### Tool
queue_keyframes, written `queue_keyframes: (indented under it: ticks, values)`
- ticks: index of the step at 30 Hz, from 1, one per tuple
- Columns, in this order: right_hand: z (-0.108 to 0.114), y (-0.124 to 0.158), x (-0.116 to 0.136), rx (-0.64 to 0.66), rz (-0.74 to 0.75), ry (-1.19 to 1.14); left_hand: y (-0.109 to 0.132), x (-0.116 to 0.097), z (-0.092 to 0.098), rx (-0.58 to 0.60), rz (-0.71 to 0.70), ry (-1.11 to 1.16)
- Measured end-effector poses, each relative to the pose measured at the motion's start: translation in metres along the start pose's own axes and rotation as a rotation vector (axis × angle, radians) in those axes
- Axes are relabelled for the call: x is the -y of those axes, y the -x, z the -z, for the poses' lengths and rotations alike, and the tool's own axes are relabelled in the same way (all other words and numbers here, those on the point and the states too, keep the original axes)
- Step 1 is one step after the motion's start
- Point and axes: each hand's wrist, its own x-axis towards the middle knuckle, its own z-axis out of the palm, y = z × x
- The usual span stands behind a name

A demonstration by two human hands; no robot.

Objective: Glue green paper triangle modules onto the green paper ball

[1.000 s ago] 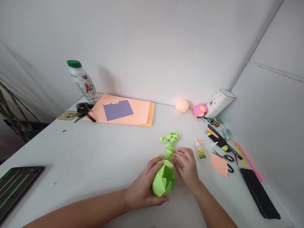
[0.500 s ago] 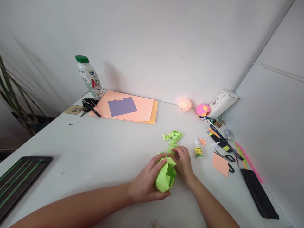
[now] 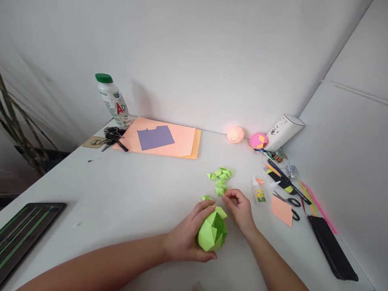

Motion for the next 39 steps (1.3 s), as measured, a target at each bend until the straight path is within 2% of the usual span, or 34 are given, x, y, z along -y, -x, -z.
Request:
queue_keyframes:
  ticks: [6, 12, 14, 18, 22, 26, 33, 39]
  values:
    - [0.011, 0.011, 0.014, -0.006, -0.070, -0.182, -0.001, 0.001, 0.000, 0.006, 0.019, 0.037]
    - [0.026, 0.024, 0.024, -0.052, -0.002, -0.403, -0.001, 0.000, 0.001, -0.029, 0.040, 0.014]
    - [0.029, 0.028, 0.026, -0.047, -0.028, -0.453, -0.001, 0.000, 0.001, -0.036, 0.042, 0.008]
    - [0.027, 0.035, 0.030, 0.015, -0.144, -0.589, -0.002, 0.000, 0.001, -0.049, 0.036, 0.009]
    - [0.017, 0.039, 0.031, 0.148, -0.251, -0.698, -0.002, 0.000, 0.001, -0.047, 0.015, 0.004]
    - [0.015, 0.042, 0.030, 0.222, -0.280, -0.686, -0.002, 0.000, 0.001, -0.050, 0.003, 0.007]
    - [0.015, 0.043, 0.030, 0.182, -0.026, -0.462, -0.002, 0.003, 0.000, -0.066, -0.008, 0.005]
    - [0.002, 0.048, 0.032, 0.166, -0.110, -0.576, -0.004, -0.001, 0.001, -0.088, 0.005, 0.024]
